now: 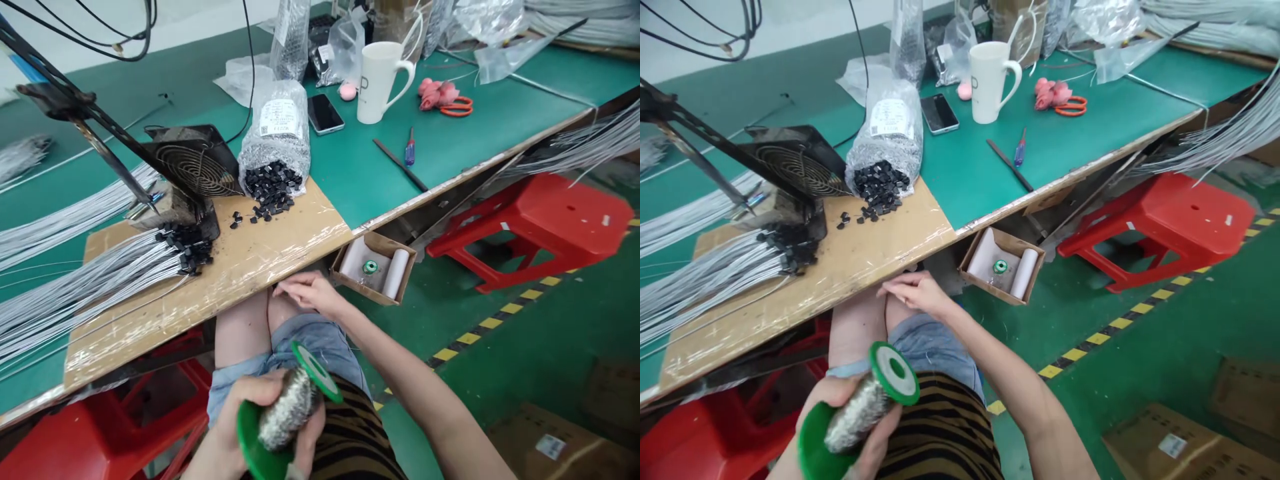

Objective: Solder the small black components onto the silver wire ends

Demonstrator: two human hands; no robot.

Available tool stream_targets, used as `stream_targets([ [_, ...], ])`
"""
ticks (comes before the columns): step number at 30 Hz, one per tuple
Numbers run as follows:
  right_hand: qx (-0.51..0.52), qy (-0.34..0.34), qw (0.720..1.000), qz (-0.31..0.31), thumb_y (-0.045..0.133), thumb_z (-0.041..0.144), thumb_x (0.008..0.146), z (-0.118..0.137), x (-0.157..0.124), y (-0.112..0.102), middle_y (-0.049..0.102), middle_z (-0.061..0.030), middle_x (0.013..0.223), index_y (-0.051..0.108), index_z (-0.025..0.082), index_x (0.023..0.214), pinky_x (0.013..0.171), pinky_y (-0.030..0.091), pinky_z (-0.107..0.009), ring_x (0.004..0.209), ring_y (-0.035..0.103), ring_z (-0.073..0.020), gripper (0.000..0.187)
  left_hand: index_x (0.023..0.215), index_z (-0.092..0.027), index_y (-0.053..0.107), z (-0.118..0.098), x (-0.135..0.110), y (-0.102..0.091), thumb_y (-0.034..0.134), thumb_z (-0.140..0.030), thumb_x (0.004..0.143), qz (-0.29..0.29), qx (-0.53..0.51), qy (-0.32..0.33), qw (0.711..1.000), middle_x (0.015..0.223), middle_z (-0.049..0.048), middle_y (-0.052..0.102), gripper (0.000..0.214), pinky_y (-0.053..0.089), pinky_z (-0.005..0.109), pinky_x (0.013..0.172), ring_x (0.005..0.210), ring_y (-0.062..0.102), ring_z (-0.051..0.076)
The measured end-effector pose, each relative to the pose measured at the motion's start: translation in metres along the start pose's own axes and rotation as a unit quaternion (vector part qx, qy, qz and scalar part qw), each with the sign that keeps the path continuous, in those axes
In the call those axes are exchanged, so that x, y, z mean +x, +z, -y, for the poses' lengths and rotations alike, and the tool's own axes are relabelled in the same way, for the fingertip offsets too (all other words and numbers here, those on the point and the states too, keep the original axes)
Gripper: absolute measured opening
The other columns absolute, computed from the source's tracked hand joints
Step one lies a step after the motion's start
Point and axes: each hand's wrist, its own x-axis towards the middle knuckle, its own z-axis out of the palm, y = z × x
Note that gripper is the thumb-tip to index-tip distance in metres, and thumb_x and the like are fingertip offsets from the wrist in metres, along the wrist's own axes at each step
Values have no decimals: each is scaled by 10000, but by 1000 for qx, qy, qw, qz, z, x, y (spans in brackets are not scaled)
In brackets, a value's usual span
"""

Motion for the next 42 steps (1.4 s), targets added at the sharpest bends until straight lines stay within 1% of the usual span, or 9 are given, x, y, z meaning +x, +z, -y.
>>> stream_targets([
  [4,-67,-46,996,-32,758,361,919,38,-4,-19,780,-24,804,833,162,848,774,542,-277,791,701,-153,224,911,-41,834,7,1,6,716,-389,898,-40,-26,-26,998,808,174,827,368,581,233,574,669,786,226],
  [7,-113,-53,990,-67,728,311,941,56,-29,-22,830,-37,846,856,179,869,776,552,-309,802,737,-191,198,907,-13,836,3,6,4,692,-374,921,-46,-22,-31,998,769,205,821,389,560,242,498,606,780,248],
  [16,-151,-184,939,-247,754,380,958,111,-133,-30,683,-30,622,867,286,814,542,336,-347,547,496,-172,206,991,24,788,-6,10,-10,568,-302,1029,-29,-24,-11,999,796,242,815,395,587,253,482,640,821,313],
  [23,-21,-34,973,-226,678,417,970,59,-198,-49,501,-16,547,806,240,734,447,227,-295,475,375,-146,322,891,-91,740,-37,-4,-12,710,-434,942,36,-95,127,987,559,50,700,348,494,162,355,356,631,132],
  [25,-1,46,984,-175,655,346,1011,26,-196,-45,490,28,546,798,198,773,411,168,-251,401,275,-85,314,813,-146,687,-39,-6,-10,708,-477,929,61,-100,146,982,421,-22,571,351,378,146,262,213,427,81],
  [28,22,114,990,-78,695,384,1003,-17,-175,-30,608,20,599,768,144,807,480,418,-238,486,535,-108,319,791,-203,641,-33,-4,-8,636,-592,936,85,-102,135,982,360,-61,469,415,261,168,198,157,286,77],
  [32,56,117,991,4,606,526,1042,-41,-128,-16,744,-16,807,729,170,941,744,595,-325,725,717,-153,390,752,-207,632,-22,2,-6,603,-625,916,115,-85,79,986,350,-26,483,449,240,194,184,152,344,116],
  [38,103,134,980,107,584,500,1071,-51,-79,2,706,-3,838,690,140,1071,600,580,-271,615,655,-117,375,673,-208,638,-15,10,-4,645,-716,822,89,-50,32,994,376,13,527,529,341,233,253,216,403,133],
  [42,93,147,978,112,665,390,1044,-63,-54,23,721,-47,1064,682,143,1181,717,628,-322,832,718,-173,283,712,-164,695,-8,16,0,745,-655,748,53,-30,6,998,433,56,597,495,407,269,314,300,523,185],
])
